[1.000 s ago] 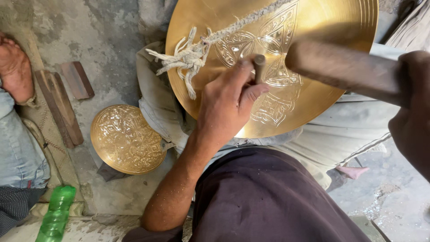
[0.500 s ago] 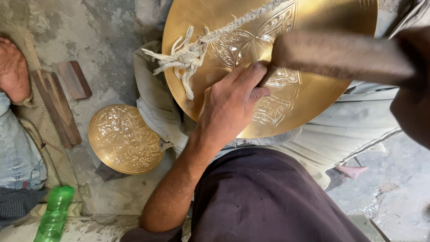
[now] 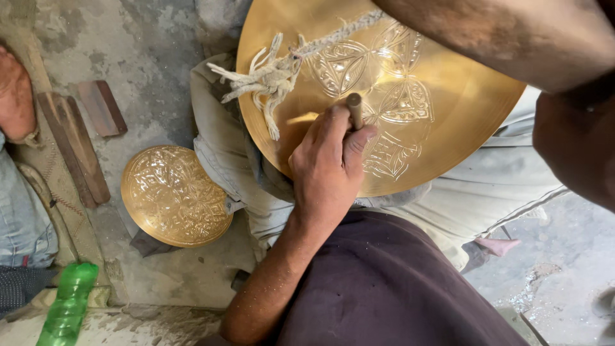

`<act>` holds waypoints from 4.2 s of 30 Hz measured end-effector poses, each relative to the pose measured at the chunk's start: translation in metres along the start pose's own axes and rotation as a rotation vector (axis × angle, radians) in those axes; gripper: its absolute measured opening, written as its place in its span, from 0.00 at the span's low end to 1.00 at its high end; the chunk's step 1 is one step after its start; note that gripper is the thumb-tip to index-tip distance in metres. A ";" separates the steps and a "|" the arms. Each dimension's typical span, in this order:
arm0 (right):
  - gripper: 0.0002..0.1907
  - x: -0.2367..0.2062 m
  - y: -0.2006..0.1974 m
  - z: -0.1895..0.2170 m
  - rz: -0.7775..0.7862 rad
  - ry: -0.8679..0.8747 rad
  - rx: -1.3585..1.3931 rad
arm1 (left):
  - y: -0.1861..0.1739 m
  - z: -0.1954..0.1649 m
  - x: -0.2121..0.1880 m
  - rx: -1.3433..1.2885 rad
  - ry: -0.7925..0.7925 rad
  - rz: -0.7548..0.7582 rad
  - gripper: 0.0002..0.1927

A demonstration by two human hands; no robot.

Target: The person sits on the floor with a brass plate on their lap and hammers a punch to emboss a decorative pattern into the metal, repositioning the punch across the design. A second finished brass plate rests on the floor beside them.

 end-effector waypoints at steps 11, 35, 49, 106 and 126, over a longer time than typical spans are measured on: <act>0.28 0.025 -0.037 0.096 0.021 -0.129 -0.165 | -0.001 0.014 -0.030 -0.011 -0.148 -0.106 0.12; 0.25 -0.047 0.032 -0.065 0.105 0.217 -0.320 | 0.003 0.005 -0.002 -0.040 -0.005 0.115 0.18; 0.16 0.003 -0.022 0.061 0.022 -0.120 -0.301 | -0.003 -0.002 -0.030 0.055 -0.094 -0.042 0.13; 0.21 -0.214 0.067 -0.042 -0.173 0.904 0.778 | -0.144 0.011 0.000 -0.091 -0.159 -0.061 0.20; 0.18 -0.171 0.055 -0.034 -0.308 0.794 0.644 | -0.186 0.048 -0.032 -0.080 -0.104 -0.183 0.15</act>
Point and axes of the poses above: each hand's wrist, its own x-axis towards the middle knuckle, its own y-axis out of the palm, z = x × y, the point moved 10 cm from there along x, towards the middle knuckle, and after that the axes turned 9 degrees about y, right-handed, at the moved point
